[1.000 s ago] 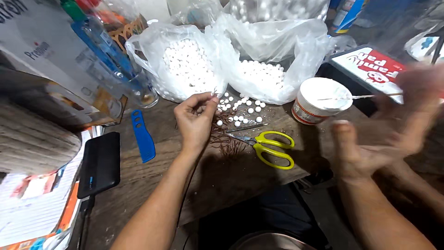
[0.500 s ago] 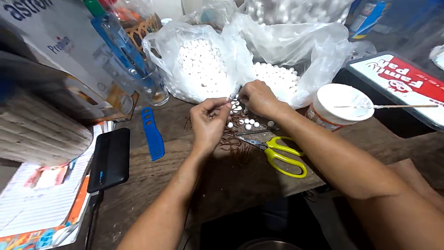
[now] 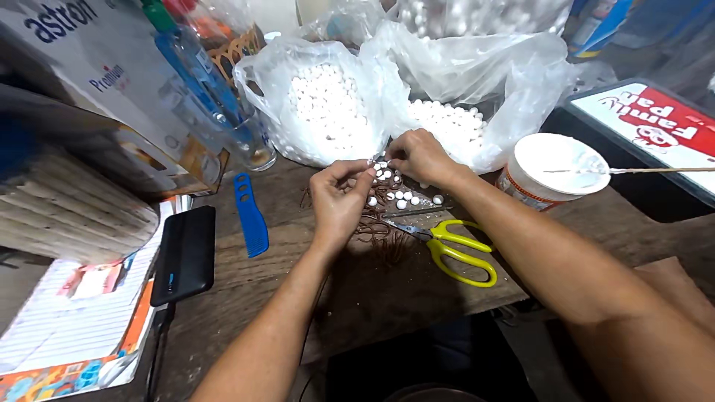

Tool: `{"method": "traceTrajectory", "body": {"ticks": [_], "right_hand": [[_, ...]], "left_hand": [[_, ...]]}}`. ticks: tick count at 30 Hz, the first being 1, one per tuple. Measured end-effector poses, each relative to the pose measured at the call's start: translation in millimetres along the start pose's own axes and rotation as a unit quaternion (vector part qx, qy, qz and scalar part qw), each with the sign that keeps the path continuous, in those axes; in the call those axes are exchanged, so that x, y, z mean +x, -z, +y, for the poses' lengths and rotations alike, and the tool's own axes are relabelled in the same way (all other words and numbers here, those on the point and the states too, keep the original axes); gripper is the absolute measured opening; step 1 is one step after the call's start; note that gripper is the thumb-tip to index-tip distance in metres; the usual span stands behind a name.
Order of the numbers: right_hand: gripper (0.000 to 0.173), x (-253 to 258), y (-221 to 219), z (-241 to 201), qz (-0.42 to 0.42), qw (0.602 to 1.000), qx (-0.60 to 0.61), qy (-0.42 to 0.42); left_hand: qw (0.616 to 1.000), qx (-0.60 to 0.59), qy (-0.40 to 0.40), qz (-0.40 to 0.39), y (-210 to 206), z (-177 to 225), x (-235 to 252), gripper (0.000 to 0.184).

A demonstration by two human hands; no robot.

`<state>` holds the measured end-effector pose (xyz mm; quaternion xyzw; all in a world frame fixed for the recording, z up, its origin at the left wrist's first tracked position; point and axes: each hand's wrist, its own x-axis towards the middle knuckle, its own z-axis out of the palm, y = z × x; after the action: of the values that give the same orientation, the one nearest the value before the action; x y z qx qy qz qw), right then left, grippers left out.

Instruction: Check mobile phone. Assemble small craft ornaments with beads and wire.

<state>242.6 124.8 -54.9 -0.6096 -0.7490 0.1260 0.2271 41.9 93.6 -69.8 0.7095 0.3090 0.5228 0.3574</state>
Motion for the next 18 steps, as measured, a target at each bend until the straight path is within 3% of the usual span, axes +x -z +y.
{"method": "traceTrajectory", "body": {"ticks": [3,6,8,11,18], "right_hand": [[0.015,-11,11,0,0.058,0.982,0.177,0.0],[0.022,-27,25,-11,0.048,0.888,0.455,-0.051],[0.024,-33,25,-14,0.034,0.832,0.547,-0.088],[0.029,-36,24,-12,0.026,0.792,0.601,-0.1],[0.029,-35,23,-6,0.007,0.78,0.621,-0.081]], "left_hand": [[1.0,0.009,-0.01,-0.001,-1,2,0,0.01],[1.0,0.006,-0.008,0.006,-5,3,-1,0.009],[1.0,0.007,-0.014,0.005,-6,3,-2,0.009],[1.0,0.003,-0.029,0.011,-7,3,-2,0.009],[0.999,0.009,-0.045,0.006,-9,1,-4,0.009]]}}
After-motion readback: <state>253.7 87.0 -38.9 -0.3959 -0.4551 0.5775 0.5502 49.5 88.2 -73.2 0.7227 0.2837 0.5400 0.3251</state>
